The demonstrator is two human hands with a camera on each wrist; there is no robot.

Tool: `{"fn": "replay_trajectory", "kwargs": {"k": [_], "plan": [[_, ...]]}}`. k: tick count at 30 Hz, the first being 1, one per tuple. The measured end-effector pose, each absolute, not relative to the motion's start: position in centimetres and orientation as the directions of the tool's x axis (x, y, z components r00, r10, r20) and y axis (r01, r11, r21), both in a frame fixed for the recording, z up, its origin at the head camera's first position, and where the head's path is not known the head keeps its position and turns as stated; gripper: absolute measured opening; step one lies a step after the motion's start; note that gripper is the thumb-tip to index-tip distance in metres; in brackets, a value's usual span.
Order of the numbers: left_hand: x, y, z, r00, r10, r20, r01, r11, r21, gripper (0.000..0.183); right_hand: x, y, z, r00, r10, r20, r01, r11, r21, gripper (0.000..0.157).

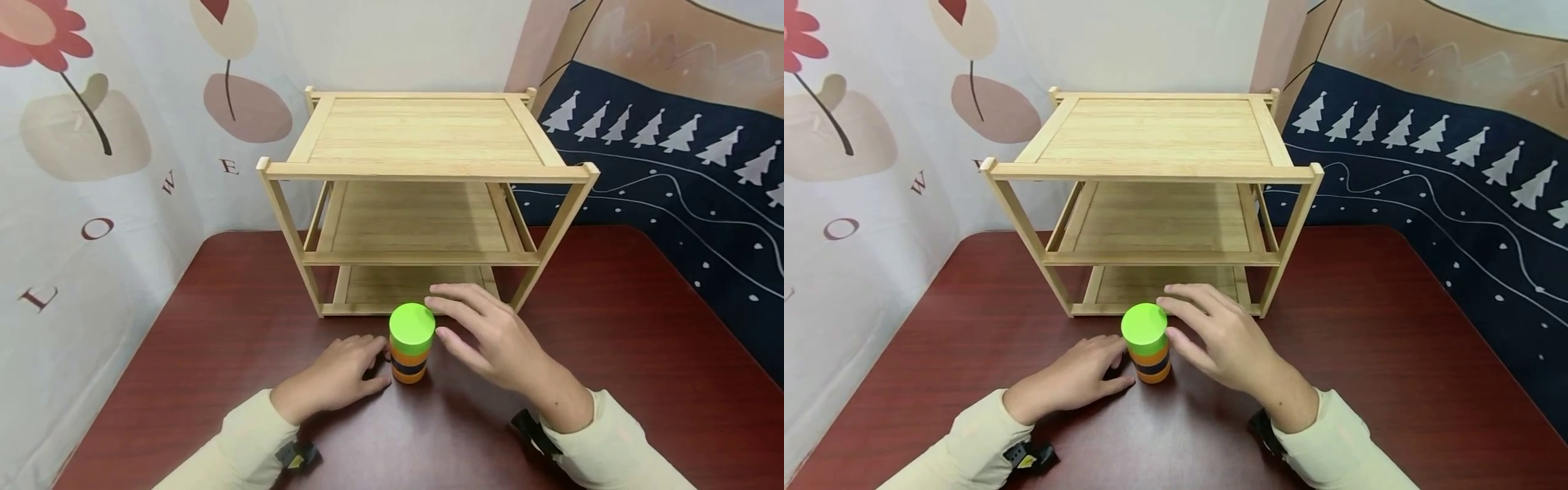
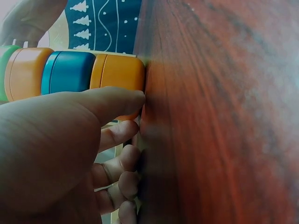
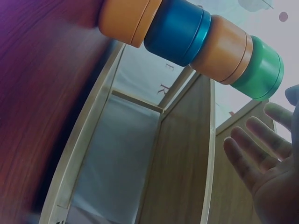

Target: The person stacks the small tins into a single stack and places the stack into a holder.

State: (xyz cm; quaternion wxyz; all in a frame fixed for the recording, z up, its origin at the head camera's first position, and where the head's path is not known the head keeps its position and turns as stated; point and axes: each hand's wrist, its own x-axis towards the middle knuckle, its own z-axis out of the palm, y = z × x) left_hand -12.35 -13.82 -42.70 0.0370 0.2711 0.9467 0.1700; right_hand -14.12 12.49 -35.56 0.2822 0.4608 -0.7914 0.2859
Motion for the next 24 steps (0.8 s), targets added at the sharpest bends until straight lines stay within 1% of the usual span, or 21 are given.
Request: {"fn": "replay_trajectory", "kwargs": {"k": [6,11,14,17,24], "plan": [[-11.9,-13.5,-42.4,-0.877,0.481,-0.017,0.446,0.826,0.344,0.022,-14.3,12.7,-35.7,-0.432,-0.562,0.705,-0.879,0.436,-0.192,0.036],[-11.6,-13.4,-41.9,-0.895,0.446,-0.020,0.411,0.840,0.354,0.015,-14.6,12.8,-35.8,-0.442,-0.554,0.705,-0.870,0.455,-0.189,0.033],[-11.6,-13.3,-41.7,-0.901,0.433,-0.018,0.398,0.845,0.358,0.015,-14.8,12.9,-35.8,-0.454,-0.555,0.698,-0.863,0.470,-0.187,0.030],[-11.5,-13.3,-41.5,-0.907,0.420,-0.023,0.385,0.850,0.360,0.016,-14.9,13.0,-35.8,-0.472,-0.555,0.685,-0.851,0.488,-0.192,0.032],[-11.3,-13.2,-41.5,-0.921,0.388,0.039,0.380,0.870,0.314,0.016,-15.0,13.0,-36.3,-0.512,-0.553,0.658,-0.827,0.523,-0.204,0.037]]}}
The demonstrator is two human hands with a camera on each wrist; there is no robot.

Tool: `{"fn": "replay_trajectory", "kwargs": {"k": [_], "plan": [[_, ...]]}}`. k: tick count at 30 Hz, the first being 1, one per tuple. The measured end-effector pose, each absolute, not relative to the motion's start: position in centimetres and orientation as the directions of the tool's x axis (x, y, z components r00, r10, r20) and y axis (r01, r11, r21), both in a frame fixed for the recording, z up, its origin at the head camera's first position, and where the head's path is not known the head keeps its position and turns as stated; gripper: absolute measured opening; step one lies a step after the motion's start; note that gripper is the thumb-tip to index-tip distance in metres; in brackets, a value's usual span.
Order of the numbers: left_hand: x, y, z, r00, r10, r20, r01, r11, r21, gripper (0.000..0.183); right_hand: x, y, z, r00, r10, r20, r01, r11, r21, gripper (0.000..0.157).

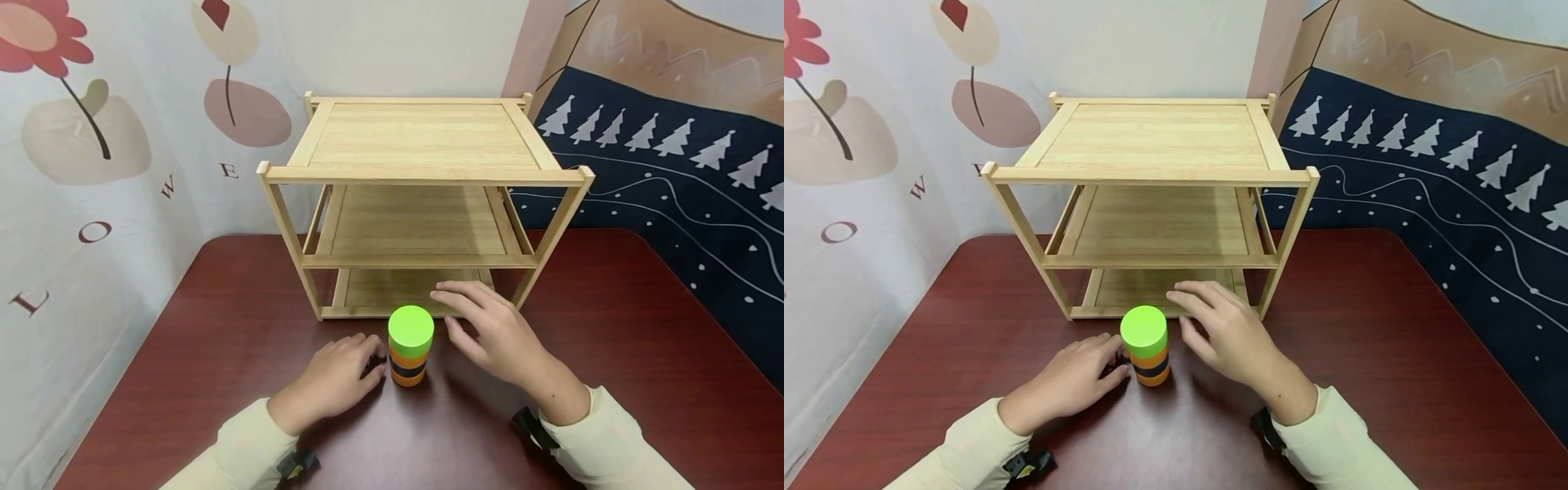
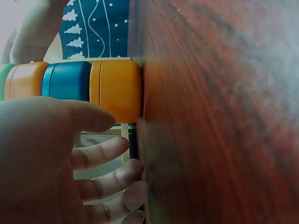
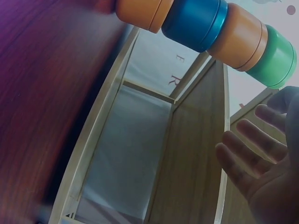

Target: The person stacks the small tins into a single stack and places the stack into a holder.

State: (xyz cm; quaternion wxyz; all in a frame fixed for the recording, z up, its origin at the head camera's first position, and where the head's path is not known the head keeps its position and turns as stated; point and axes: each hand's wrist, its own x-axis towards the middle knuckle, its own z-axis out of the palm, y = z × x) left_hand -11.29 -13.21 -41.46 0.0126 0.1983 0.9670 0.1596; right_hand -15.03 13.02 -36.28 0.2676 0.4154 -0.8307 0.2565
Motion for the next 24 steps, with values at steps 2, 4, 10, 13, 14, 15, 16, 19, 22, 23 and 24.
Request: {"fn": "replay_trajectory", "kwargs": {"k": [2,4,10,13,14,15,16,19,22,23,24], "plan": [[-11.3,-13.2,-41.4,-0.923,0.382,0.046,0.377,0.873,0.308,0.017,-15.2,13.0,-36.4,-0.515,-0.555,0.653,-0.825,0.529,-0.200,0.037],[-11.2,-13.2,-41.4,-0.924,0.379,0.044,0.373,0.876,0.305,0.018,-15.3,13.0,-36.6,-0.515,-0.558,0.651,-0.824,0.533,-0.194,0.037],[-11.3,-13.2,-41.3,-0.925,0.377,0.045,0.372,0.877,0.303,0.022,-15.5,13.1,-37.2,-0.540,-0.575,0.615,-0.810,0.555,-0.192,0.037],[-11.4,-13.2,-41.3,-0.924,0.378,0.056,0.376,0.877,0.300,0.023,-15.6,13.0,-37.4,-0.564,-0.590,0.578,-0.798,0.570,-0.197,0.035],[-11.4,-13.2,-41.3,-0.923,0.380,0.060,0.380,0.875,0.300,0.023,-15.6,13.0,-37.5,-0.571,-0.594,0.567,-0.794,0.575,-0.198,0.034],[-11.4,-13.2,-41.3,-0.922,0.383,0.066,0.384,0.874,0.299,0.023,-15.6,13.0,-37.5,-0.578,-0.597,0.556,-0.790,0.580,-0.199,0.034],[-11.4,-13.2,-41.3,-0.920,0.385,0.069,0.387,0.873,0.297,0.024,-15.6,13.0,-37.6,-0.583,-0.599,0.549,-0.788,0.583,-0.200,0.033],[-11.3,-13.2,-41.3,-0.916,0.395,0.071,0.397,0.867,0.302,0.025,-15.7,12.9,-37.9,-0.593,-0.603,0.533,-0.785,0.582,-0.215,0.031],[-11.2,-13.3,-41.4,-0.911,0.404,0.077,0.408,0.861,0.303,0.026,-15.7,12.7,-38.2,-0.616,-0.601,0.508,-0.776,0.574,-0.262,0.028],[-11.2,-13.3,-41.5,-0.910,0.407,0.080,0.411,0.859,0.303,0.027,-15.7,12.6,-38.2,-0.629,-0.600,0.495,-0.770,0.571,-0.286,0.027],[-11.1,-13.3,-41.5,-0.909,0.409,0.083,0.414,0.858,0.303,0.028,-15.7,12.5,-38.3,-0.645,-0.596,0.478,-0.759,0.571,-0.313,0.027]]}}
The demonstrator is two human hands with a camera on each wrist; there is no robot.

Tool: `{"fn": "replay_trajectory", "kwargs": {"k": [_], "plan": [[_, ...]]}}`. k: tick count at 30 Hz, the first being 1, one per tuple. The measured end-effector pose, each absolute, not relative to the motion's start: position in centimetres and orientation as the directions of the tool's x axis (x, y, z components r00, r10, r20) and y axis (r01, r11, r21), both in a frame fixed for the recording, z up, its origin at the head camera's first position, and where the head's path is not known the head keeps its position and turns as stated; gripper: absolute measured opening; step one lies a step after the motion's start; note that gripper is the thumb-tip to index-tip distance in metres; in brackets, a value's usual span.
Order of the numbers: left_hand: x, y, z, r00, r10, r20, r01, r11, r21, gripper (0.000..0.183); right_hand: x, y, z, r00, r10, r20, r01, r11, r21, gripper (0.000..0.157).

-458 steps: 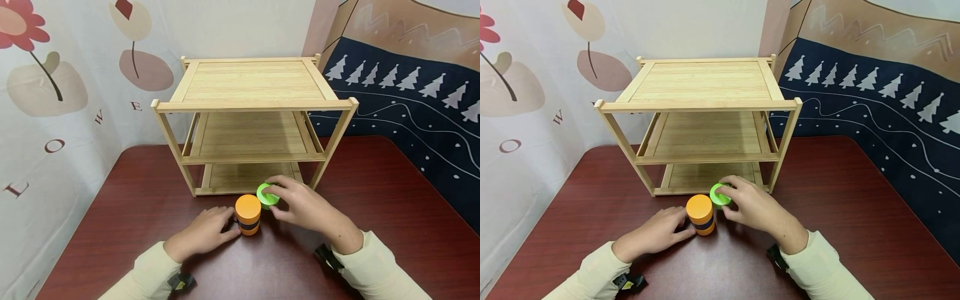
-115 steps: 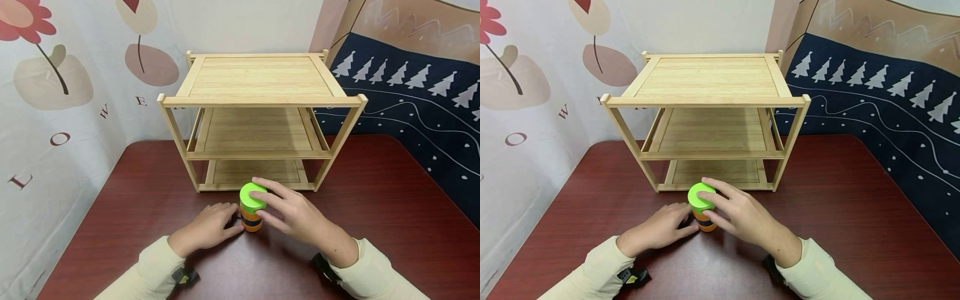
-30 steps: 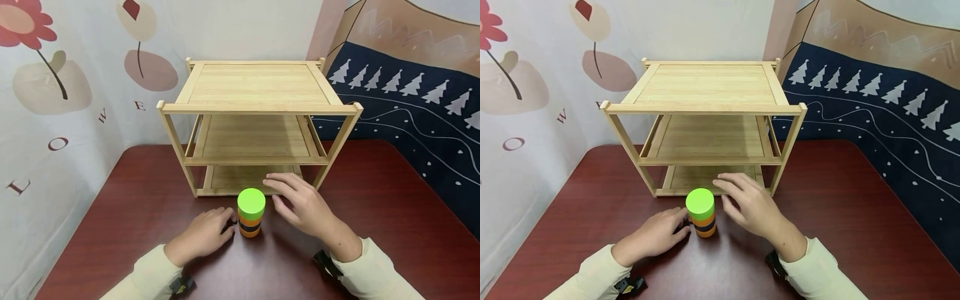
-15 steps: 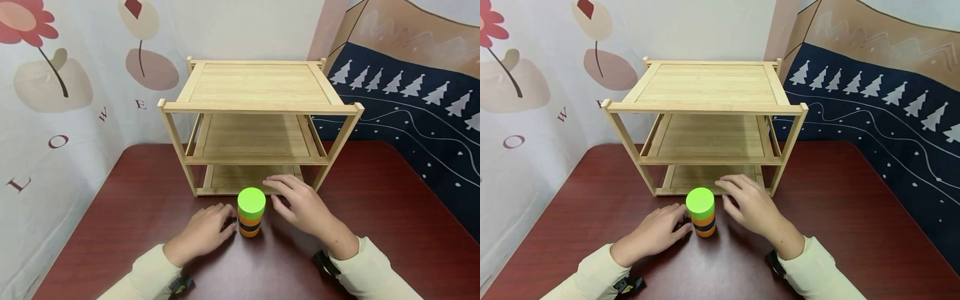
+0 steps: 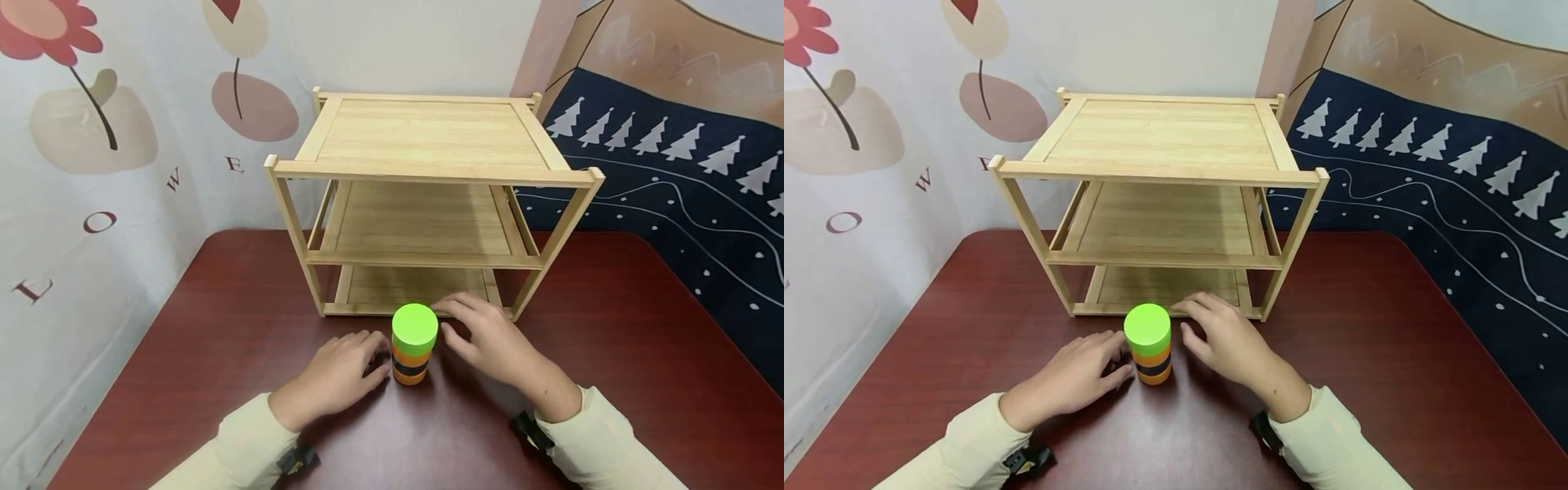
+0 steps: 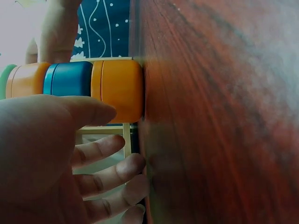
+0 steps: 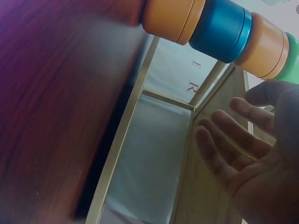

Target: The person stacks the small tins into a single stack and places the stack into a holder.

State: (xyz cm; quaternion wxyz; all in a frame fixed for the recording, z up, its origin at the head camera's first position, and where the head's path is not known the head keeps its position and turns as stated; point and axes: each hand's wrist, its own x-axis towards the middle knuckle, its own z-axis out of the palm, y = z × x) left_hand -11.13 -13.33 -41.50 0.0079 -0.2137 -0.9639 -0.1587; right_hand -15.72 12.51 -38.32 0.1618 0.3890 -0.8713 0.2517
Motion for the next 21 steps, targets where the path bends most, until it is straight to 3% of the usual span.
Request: {"fn": "replay_trajectory", "kwargs": {"k": [8,21], "plan": [[-11.0,-13.4,-41.8,-0.903,0.427,0.047,0.419,0.852,0.315,0.028,-15.6,12.0,-39.1,-0.739,-0.601,0.303,-0.662,0.569,-0.488,0.025],[-11.1,-13.2,-41.4,-0.895,0.446,0.029,0.432,0.847,0.311,0.031,-15.5,11.7,-39.6,-0.747,-0.648,0.149,-0.575,0.517,-0.634,0.024]]}}
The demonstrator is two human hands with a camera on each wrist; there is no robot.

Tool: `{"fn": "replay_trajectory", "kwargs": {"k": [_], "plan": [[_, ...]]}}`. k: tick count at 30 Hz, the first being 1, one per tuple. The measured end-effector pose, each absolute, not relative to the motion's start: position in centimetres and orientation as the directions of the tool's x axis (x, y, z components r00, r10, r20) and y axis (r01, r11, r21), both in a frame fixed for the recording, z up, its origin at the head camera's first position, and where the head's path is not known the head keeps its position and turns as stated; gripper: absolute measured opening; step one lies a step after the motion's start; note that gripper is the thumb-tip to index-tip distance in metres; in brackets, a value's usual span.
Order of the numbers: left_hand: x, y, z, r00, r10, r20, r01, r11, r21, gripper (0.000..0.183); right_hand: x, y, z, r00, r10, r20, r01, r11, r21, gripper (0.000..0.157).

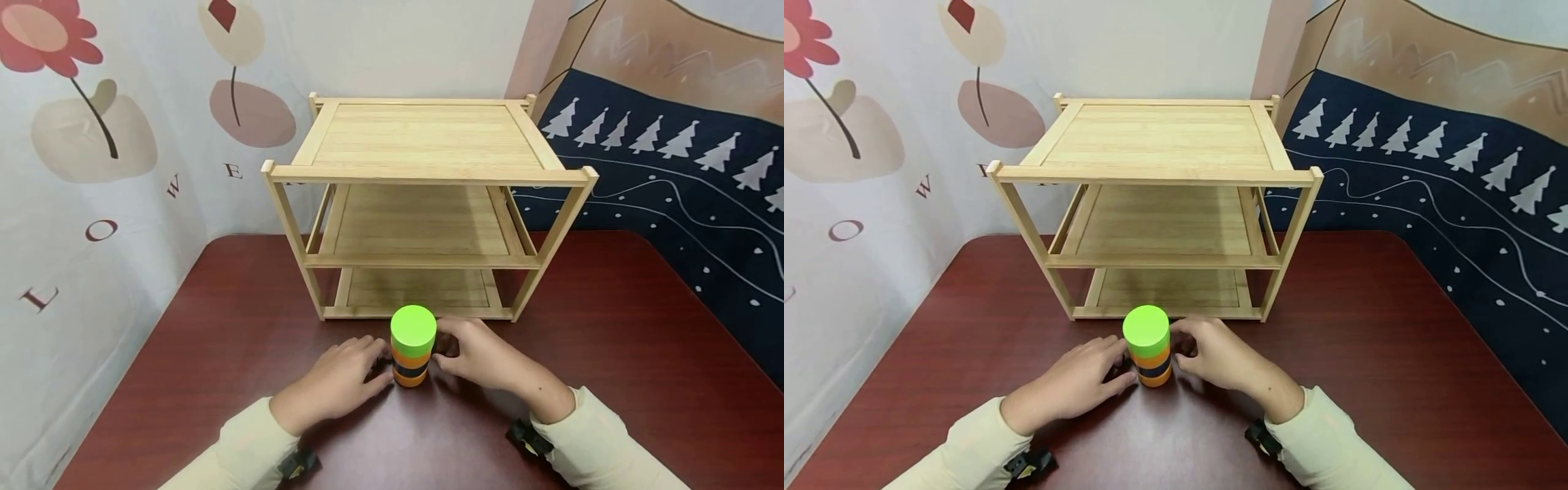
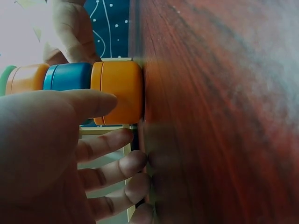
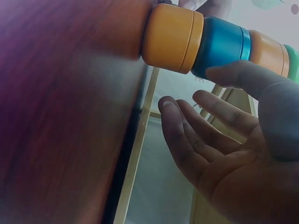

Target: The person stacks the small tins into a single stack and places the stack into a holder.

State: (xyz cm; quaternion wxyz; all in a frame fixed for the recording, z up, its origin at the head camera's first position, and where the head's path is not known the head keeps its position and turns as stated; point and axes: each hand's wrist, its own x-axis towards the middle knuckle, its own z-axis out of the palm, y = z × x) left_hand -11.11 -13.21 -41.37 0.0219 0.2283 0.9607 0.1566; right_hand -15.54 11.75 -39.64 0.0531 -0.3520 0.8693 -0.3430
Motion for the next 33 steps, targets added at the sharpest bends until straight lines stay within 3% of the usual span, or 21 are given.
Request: {"fn": "replay_trajectory", "kwargs": {"k": [8,25,33], "plan": [[-10.99,-13.20,-41.51,-0.891,0.454,0.028,0.441,0.847,0.299,0.033,-15.45,11.52,-39.79,-0.748,-0.658,0.085,-0.516,0.496,-0.698,0.027],[-10.80,-13.27,-41.40,-0.892,0.453,-0.019,0.425,0.850,0.311,0.051,-15.41,11.37,-40.00,-0.736,-0.676,0.050,-0.513,0.507,-0.693,0.027],[-10.76,-13.32,-41.45,-0.886,0.463,-0.011,0.437,0.843,0.315,0.049,-15.39,11.37,-40.13,-0.719,-0.695,0.014,-0.492,0.496,-0.715,0.026]]}}
